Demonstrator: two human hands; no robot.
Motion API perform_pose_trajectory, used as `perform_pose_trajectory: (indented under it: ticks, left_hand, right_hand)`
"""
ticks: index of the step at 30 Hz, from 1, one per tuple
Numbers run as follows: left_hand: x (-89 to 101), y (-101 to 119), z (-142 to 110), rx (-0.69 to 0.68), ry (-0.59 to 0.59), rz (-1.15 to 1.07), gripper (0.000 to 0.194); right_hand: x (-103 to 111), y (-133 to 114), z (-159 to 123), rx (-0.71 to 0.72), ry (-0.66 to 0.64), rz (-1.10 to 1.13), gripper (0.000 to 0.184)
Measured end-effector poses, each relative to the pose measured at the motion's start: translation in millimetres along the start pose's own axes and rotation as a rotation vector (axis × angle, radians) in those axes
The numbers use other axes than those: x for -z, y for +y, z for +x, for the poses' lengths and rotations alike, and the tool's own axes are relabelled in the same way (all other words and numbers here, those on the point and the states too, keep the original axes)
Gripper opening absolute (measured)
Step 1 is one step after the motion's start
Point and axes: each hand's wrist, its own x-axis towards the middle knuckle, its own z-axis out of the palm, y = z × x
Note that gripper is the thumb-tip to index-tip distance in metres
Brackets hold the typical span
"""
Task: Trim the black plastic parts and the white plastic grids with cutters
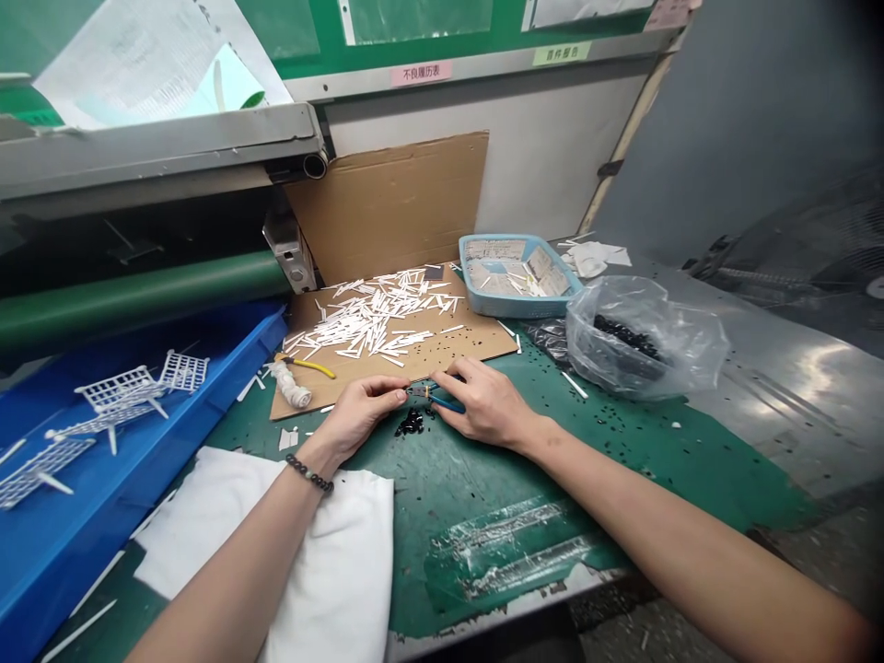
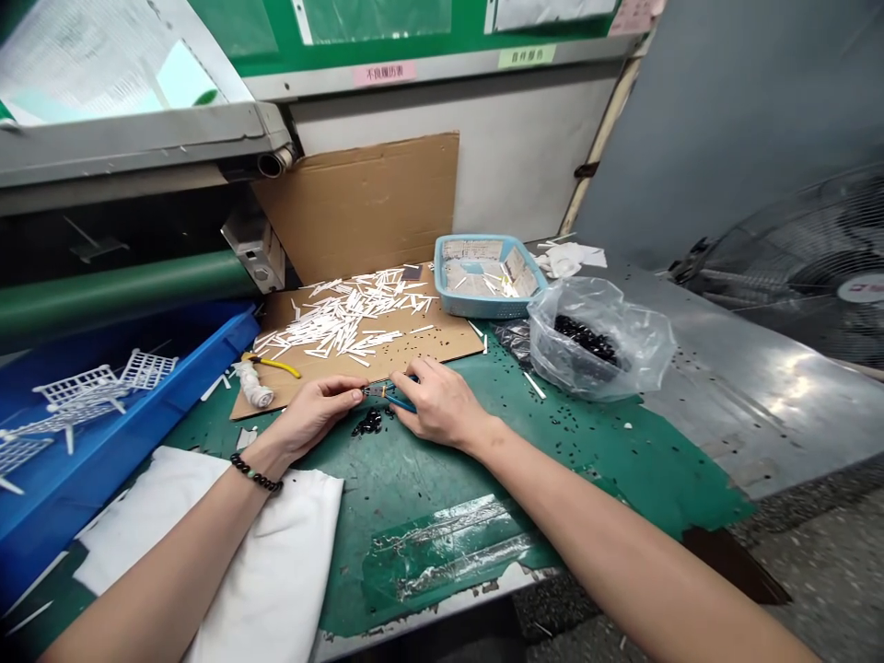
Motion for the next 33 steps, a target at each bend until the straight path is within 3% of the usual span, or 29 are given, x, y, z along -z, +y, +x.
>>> perform_pose_trajectory:
  ticks: [13,21,25,31,33]
  left_hand:
    - [4.8,-4.7,2.4,-0.034,-0.011,0.202,0.031]
    - [-3.5,-1.8,-1.0,-0.033,-0.002,0.208,0.029]
    - [-3.3,2.2,-2.3,-0.029,-0.011,0.127,0.030]
    - [-1.6,10.9,-5.1,0.077,-0.085,-0.246,0.018]
    - [-7.0,12.4,-6.4,0.099,-0.102,-0.240,0.020]
  right_hand:
    - [2.1,-1.8,-0.6,0.048,-0.104,-0.152,0.030]
    - [-0.1,-5.7,-2.6,0.003,-0.201,-0.209,0.015]
    - [-7.1,-2.1,-2.6,-0.013,-0.077,-0.107,0.020]
    - [-12.3,11.6,-1.2,-0.077,0.142,-0.040,0.025]
    - [-11.9,15.2,-0.6,-0.089,0.177,-0.038,0.025]
